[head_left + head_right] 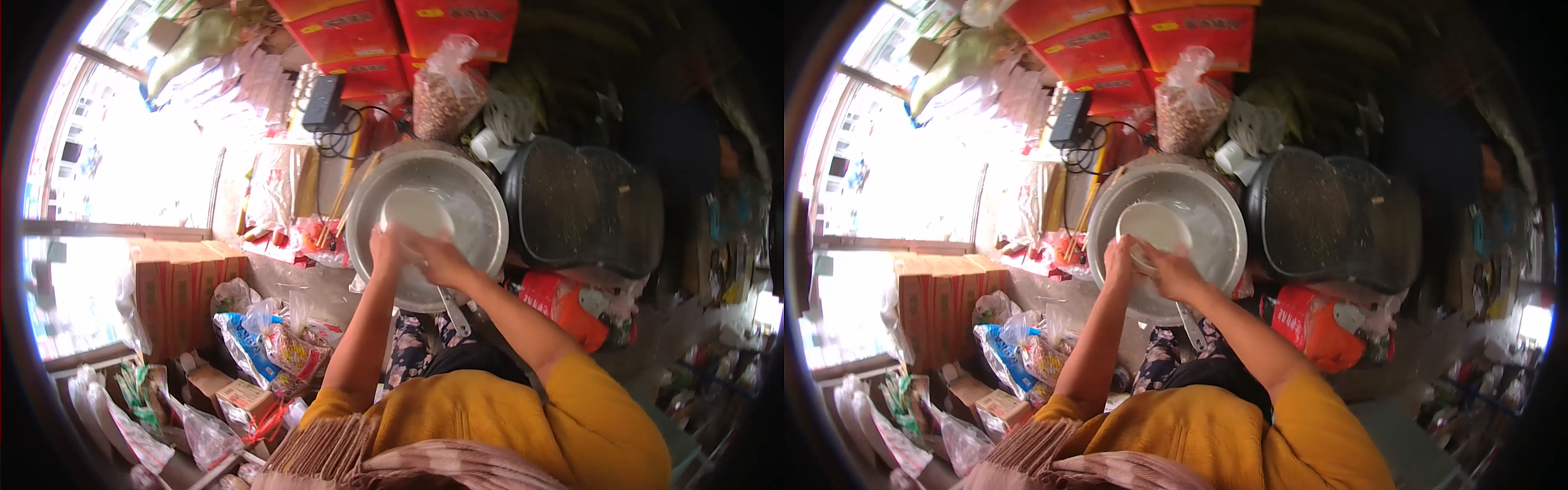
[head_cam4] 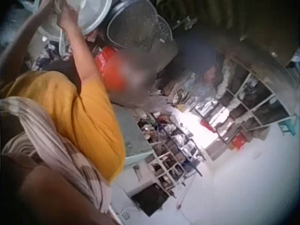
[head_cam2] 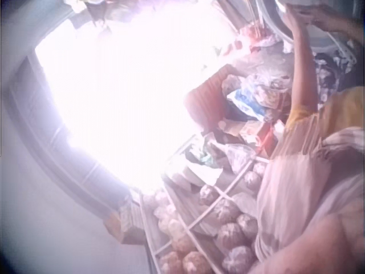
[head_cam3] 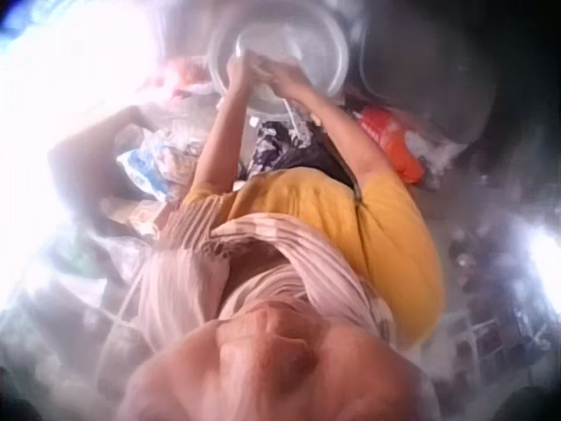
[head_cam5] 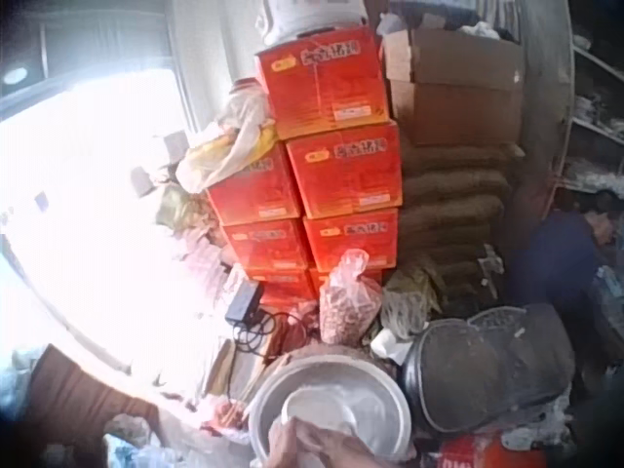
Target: The person pours water from a container into a large metal bowl containing a white powder, then stirs the mixture by hand to form a thick white paste. The person also handles a small green leaf and several packets of seasoning, adding some contents to the bowl.
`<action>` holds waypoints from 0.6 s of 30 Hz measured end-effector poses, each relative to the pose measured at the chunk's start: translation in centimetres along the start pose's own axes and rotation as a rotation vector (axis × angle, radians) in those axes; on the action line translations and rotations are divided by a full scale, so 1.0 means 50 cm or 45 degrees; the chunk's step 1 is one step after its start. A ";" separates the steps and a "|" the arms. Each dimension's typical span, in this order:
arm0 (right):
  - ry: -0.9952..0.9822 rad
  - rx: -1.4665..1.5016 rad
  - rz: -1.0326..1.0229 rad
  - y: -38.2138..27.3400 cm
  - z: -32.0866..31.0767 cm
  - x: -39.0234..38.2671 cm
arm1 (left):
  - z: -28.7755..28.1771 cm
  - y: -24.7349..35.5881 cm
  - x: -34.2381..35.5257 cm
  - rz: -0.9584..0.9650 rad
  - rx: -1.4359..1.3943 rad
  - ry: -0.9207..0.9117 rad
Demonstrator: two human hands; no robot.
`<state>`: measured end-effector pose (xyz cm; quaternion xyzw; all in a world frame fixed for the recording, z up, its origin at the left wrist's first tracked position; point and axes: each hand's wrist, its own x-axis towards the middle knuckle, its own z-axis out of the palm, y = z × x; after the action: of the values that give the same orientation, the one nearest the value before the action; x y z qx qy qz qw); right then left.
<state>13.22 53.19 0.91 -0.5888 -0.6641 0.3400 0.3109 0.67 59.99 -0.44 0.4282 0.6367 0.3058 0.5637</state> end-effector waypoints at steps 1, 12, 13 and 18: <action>-0.013 -0.007 -0.043 0.001 -0.019 -0.004 | -0.007 -0.007 0.006 0.092 0.138 -0.063; 0.260 2.324 0.480 0.026 -0.076 -0.040 | -0.052 0.055 0.023 0.002 -0.368 -0.332; 0.336 2.265 0.503 0.023 -0.093 -0.052 | -0.072 0.037 0.037 0.017 -0.195 -0.346; 0.474 1.933 0.391 0.002 -0.219 -0.110 | -0.252 -0.116 0.194 0.825 1.205 0.552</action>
<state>22.83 48.66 7.07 -0.3484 -0.0995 0.6346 0.6827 -12.79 67.23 -7.68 0.7321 0.6409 0.2258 0.0482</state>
